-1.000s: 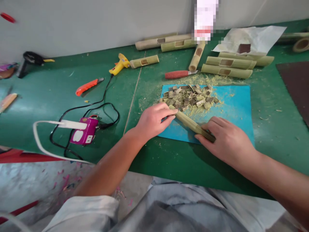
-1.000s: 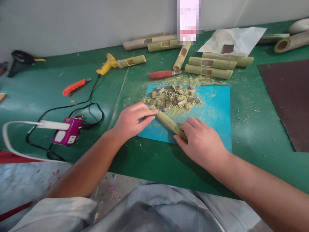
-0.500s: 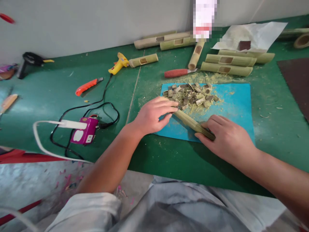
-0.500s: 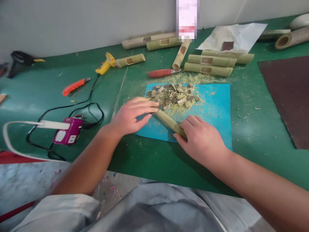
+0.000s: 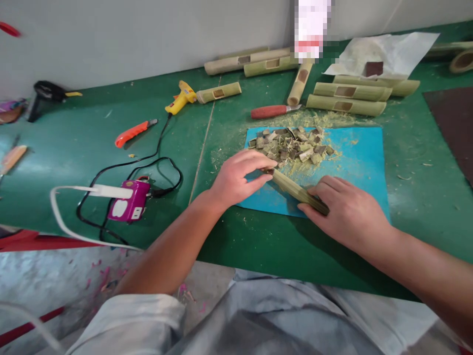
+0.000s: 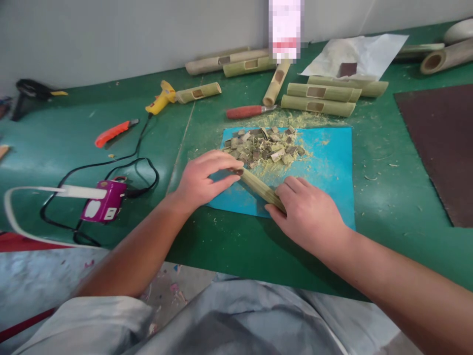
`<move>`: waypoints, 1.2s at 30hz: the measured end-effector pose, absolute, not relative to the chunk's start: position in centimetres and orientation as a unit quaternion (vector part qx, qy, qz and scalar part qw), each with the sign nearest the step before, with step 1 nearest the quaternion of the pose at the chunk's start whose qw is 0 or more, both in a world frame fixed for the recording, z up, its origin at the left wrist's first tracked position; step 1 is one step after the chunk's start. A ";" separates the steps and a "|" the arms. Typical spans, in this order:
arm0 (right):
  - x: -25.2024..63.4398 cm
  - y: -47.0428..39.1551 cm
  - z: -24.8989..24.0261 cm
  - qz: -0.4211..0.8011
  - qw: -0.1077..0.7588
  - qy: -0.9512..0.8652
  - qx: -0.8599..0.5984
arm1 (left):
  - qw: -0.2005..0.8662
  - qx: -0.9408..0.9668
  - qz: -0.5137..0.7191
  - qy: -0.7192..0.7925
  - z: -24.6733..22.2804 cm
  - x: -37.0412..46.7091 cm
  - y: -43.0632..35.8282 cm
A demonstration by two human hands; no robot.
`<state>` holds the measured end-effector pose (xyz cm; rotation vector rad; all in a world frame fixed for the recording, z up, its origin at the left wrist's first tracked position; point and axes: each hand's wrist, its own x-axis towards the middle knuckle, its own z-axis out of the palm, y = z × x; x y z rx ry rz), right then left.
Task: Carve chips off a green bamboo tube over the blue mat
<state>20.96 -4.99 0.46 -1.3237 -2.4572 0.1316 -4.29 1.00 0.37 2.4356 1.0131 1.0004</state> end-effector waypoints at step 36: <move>20.8 -5.2 0.6 0.023 0.152 -0.874 -0.460 | 0.253 0.780 0.315 0.477 1.4 -3.9 0.3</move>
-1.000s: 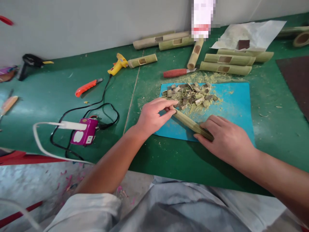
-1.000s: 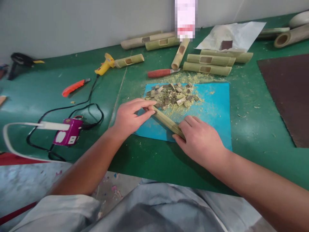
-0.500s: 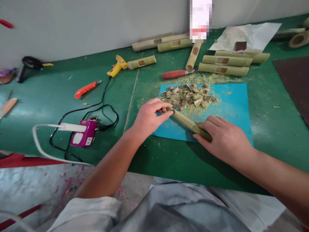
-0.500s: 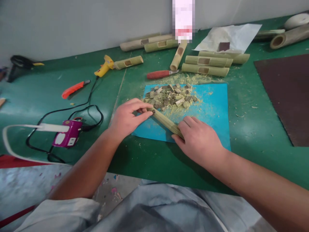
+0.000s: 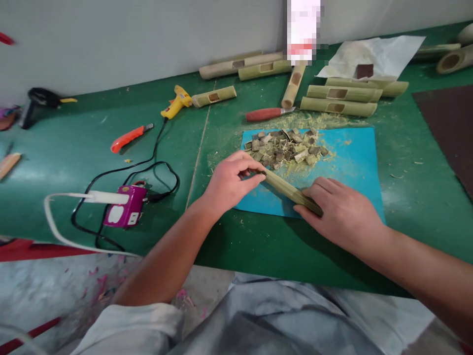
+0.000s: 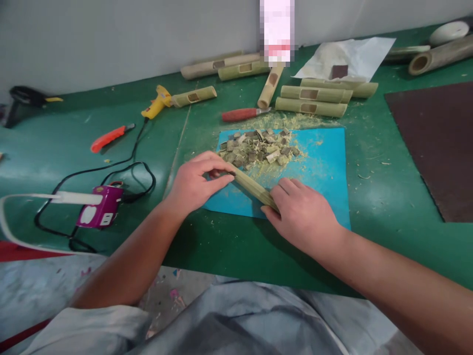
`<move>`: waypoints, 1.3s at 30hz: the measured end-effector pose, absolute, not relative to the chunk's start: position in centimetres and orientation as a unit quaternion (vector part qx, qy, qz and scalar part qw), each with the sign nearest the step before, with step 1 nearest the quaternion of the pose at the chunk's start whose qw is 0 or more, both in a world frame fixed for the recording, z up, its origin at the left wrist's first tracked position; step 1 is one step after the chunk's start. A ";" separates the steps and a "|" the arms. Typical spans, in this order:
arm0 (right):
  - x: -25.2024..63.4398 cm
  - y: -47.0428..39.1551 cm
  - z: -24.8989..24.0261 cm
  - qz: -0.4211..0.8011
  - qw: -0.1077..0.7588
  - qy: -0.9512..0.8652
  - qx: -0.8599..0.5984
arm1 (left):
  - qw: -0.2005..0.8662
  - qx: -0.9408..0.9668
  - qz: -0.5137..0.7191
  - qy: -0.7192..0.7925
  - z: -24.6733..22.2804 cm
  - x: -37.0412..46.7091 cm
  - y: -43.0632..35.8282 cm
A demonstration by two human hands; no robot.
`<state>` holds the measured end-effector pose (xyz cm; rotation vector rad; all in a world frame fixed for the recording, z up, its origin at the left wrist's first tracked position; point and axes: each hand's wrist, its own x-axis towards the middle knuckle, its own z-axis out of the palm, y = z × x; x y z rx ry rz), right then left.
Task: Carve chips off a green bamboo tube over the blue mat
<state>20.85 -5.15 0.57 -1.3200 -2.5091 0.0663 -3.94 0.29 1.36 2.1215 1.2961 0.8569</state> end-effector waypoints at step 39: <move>20.6 -5.4 0.4 -0.007 0.162 -0.880 -0.446 | 0.052 0.874 0.286 0.390 -0.5 -4.3 -0.4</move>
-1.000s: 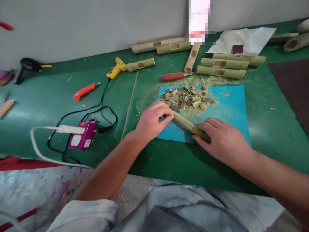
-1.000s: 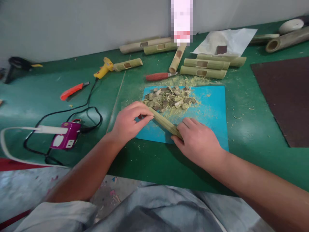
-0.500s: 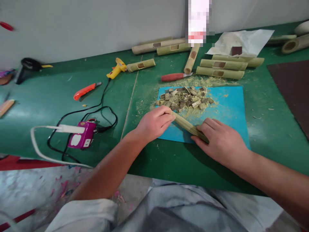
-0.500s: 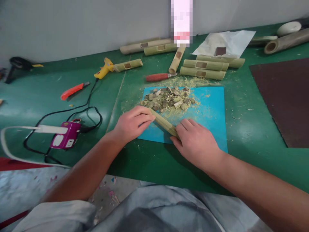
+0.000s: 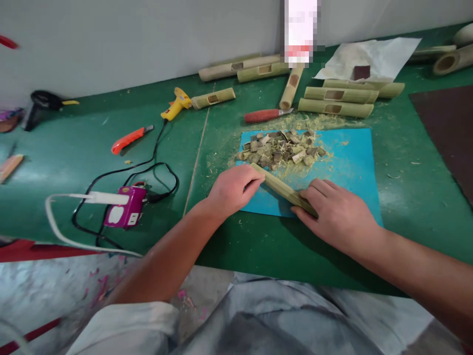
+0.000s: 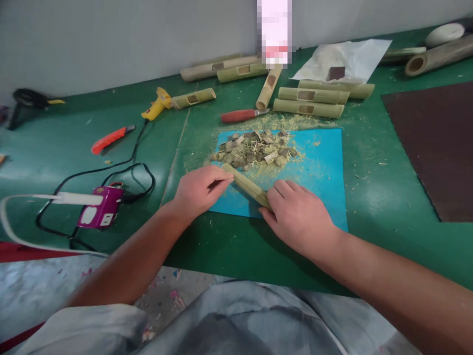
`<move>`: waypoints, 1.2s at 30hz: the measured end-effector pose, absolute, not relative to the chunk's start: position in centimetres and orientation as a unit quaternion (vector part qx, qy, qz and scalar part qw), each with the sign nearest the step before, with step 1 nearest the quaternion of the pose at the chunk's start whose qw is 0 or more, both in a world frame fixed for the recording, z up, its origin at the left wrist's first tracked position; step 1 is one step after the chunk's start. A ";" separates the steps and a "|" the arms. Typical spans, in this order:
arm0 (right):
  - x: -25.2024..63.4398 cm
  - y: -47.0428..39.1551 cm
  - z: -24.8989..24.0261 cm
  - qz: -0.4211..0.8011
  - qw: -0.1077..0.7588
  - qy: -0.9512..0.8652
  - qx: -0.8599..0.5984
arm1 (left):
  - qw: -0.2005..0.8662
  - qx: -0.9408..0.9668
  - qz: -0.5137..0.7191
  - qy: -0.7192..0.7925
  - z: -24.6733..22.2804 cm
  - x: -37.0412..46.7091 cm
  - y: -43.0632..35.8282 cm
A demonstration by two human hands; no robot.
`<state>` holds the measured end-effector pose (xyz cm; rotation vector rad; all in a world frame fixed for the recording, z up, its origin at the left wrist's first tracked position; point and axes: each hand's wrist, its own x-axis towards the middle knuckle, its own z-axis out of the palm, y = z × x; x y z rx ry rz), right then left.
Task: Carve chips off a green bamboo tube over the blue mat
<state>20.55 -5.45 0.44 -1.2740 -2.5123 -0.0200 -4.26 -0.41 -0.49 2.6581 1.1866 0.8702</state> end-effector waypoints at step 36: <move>20.4 -5.4 0.5 -0.015 0.128 -0.880 -0.457 | 0.078 0.848 0.315 0.418 -0.3 -3.1 -0.6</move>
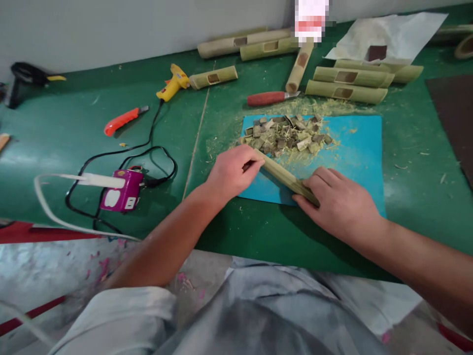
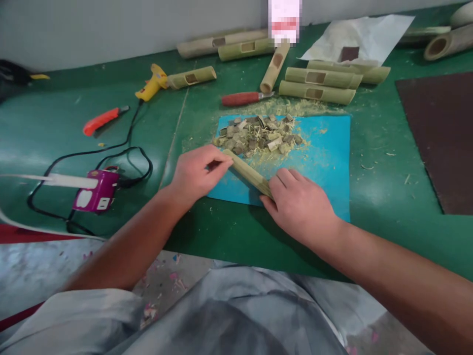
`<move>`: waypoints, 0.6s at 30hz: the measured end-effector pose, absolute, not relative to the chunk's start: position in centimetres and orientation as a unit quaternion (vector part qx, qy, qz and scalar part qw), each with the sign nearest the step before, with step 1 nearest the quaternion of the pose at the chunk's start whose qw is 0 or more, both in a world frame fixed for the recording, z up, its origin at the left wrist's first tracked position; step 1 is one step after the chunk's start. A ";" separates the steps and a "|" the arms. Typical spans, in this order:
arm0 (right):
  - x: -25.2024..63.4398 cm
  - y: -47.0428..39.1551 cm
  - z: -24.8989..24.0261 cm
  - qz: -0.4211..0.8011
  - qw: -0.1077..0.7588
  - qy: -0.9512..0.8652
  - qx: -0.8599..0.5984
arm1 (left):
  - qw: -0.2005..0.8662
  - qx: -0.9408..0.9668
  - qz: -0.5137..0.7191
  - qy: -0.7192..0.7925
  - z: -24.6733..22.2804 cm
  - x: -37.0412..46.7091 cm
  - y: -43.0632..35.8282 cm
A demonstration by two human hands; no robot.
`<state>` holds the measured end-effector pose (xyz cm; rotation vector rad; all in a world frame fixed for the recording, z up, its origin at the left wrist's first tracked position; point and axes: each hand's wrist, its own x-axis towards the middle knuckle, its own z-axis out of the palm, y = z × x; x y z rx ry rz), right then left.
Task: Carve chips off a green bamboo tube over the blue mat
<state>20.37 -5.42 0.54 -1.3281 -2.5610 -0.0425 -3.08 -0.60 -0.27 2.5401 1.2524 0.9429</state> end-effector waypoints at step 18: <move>20.5 -5.4 0.4 -0.021 0.148 -0.884 -0.442 | 0.100 0.875 0.294 0.372 -0.5 -2.3 -1.5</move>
